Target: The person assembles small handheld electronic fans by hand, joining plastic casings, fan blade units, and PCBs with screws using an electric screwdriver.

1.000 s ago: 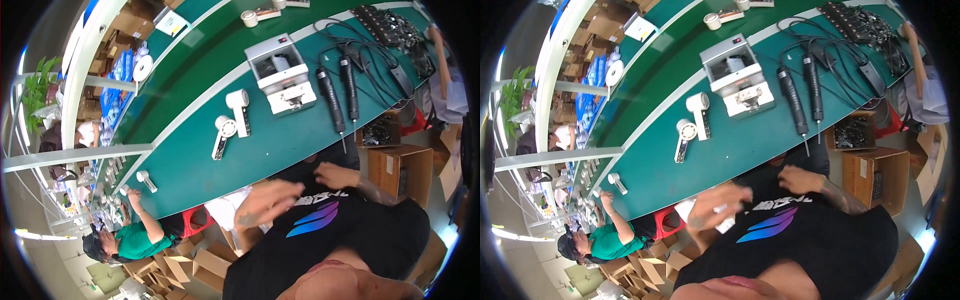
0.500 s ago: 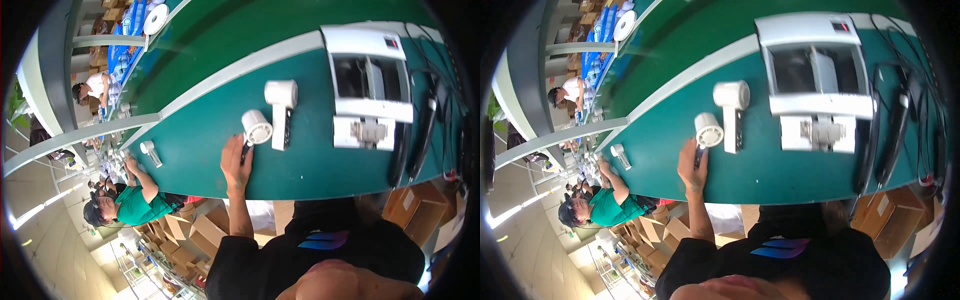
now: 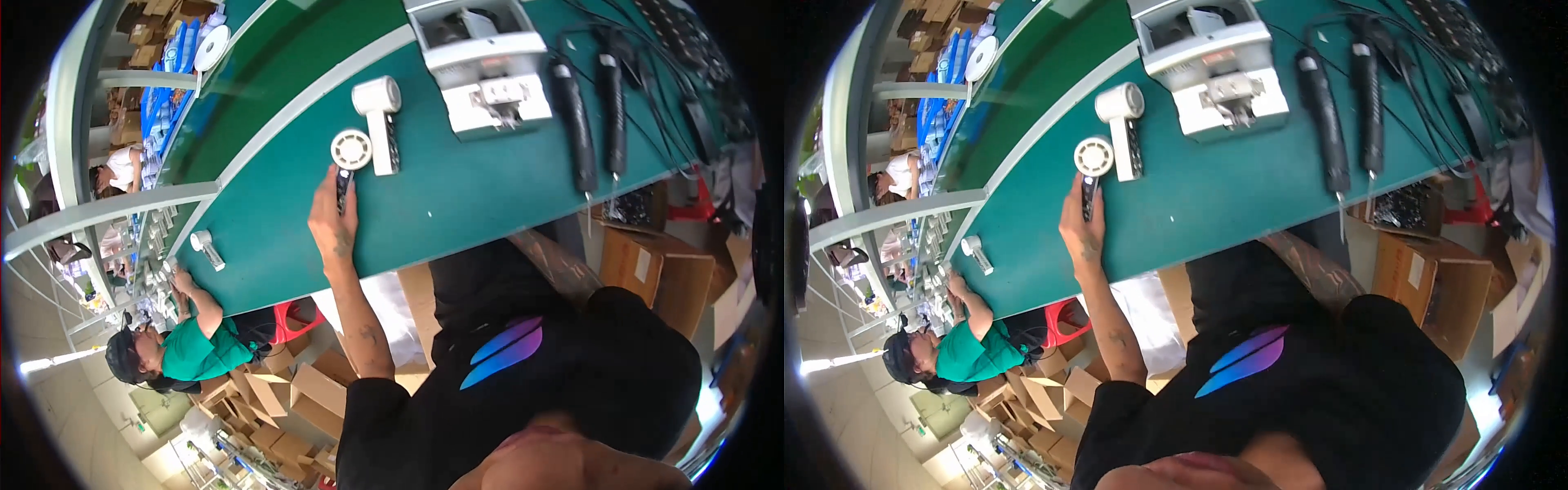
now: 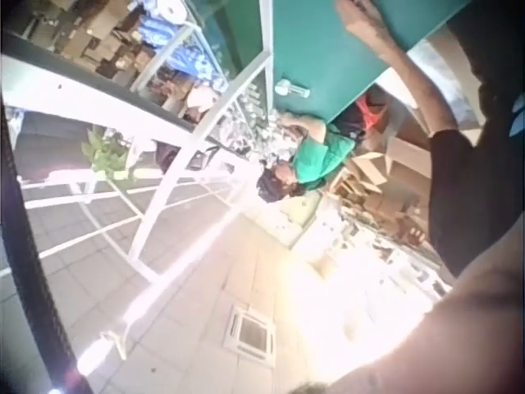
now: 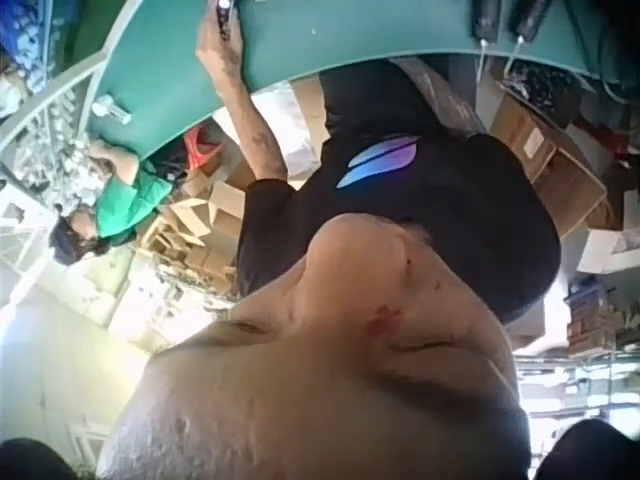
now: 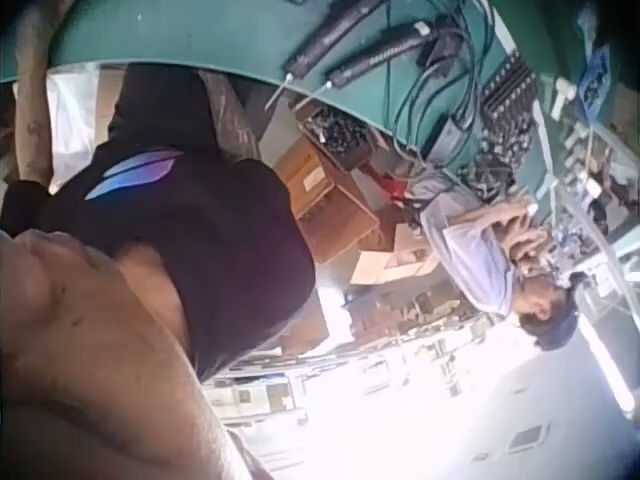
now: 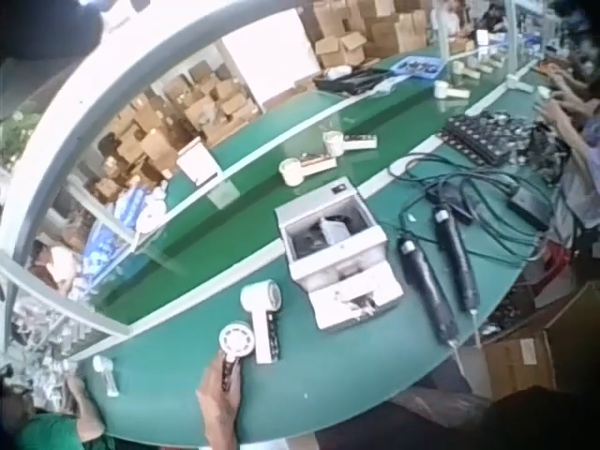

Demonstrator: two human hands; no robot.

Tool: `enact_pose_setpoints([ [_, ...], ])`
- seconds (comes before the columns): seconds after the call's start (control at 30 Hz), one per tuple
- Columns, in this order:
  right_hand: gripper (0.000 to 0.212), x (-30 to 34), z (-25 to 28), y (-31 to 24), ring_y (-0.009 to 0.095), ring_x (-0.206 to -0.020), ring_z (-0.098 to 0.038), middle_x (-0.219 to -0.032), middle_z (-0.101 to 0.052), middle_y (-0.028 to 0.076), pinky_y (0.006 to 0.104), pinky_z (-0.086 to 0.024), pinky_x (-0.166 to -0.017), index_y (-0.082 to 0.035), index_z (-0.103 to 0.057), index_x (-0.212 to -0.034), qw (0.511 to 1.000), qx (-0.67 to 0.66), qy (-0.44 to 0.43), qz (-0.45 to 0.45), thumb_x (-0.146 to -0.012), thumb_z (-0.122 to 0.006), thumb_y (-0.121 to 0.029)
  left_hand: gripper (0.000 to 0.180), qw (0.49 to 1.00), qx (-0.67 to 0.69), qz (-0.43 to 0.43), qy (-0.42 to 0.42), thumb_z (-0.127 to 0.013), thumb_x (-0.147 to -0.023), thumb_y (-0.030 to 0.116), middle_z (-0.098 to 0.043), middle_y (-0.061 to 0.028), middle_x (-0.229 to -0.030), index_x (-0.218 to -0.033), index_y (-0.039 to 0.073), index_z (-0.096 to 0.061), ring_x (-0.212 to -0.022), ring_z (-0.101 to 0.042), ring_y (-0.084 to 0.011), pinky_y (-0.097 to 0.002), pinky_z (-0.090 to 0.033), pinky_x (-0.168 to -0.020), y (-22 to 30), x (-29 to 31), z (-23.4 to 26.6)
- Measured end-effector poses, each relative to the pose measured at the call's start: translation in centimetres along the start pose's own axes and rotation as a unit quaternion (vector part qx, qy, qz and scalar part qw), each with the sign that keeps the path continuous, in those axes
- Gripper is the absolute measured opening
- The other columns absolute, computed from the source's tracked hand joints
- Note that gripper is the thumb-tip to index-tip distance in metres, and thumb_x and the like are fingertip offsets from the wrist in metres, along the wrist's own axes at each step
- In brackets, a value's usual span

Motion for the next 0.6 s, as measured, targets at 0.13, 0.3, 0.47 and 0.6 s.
enact_pose_setpoints([
  [0.13, 0.032, 4.4, 4.4, -5.6, 0.04, -0.104, -0.067, -0.111, -0.069, 0.022, 0.0498, -0.054, -0.092, -0.002, -0.069, -0.112, 0.999, 0.002, -0.041, -0.018, -0.098, -0.062, -0.03, 0.041, 0.998, 0.047, -0.024, 0.03, -0.075, -0.089, 0.002, -0.072, -0.0239, -0.114, -0.129, 0.0, -0.066, -0.099, -0.072, -0.0396, -0.0437, -0.059, -0.084, -0.7, 0.3, -0.1],
  [0.3, 0.012, 8.8, 16.3, -15.4, 0.033, -0.083, -0.066, -0.093, -0.065, 0.014, 0.0392, -0.054, -0.075, -0.001, -0.068, -0.103, 0.962, -0.131, 0.192, 0.145, -0.096, -0.069, -0.011, 0.043, 0.998, 0.045, -0.02, 0.043, -0.077, -0.088, 0.006, -0.072, -0.023, -0.115, -0.13, 0.003, -0.066, -0.1, -0.072, -0.0391, -0.0434, -0.06, -0.084, -0.7, 0.6, 0.3],
  [0.47, 0.013, 5.0, 17.8, -13.7, 0.032, -0.082, -0.066, -0.095, -0.061, 0.015, 0.0396, -0.053, -0.072, 0.002, -0.067, -0.104, 0.969, -0.09, 0.226, 0.053, -0.094, -0.07, -0.007, 0.067, 0.996, 0.08, -0.006, 0.046, -0.083, -0.086, 0.02, -0.071, -0.0201, -0.124, -0.144, 0.002, -0.054, -0.107, -0.072, -0.0358, -0.0419, -0.06, -0.089, 0.2, 0.8, 0.4],
  [0.6, 0.011, 4.4, 17.3, -13.9, 0.035, -0.088, -0.067, -0.098, -0.06, 0.015, 0.0436, -0.054, -0.074, 0.0, -0.066, -0.103, 0.981, 0.002, 0.191, 0.031, -0.096, -0.065, -0.009, 0.076, 0.995, 0.098, 0.013, 0.017, -0.083, -0.086, 0.026, -0.068, -0.0209, -0.13, -0.149, 0.002, -0.048, -0.115, -0.069, -0.0373, -0.0433, -0.058, -0.095, -0.1, 1.1, 0.9],
])
Point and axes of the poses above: each hand's wrist, its own x-axis away from the middle knuckle, its own z-axis out of the back of the hand, y = z × x, the point moved 1 cm from there along -x, towards the middle knuckle
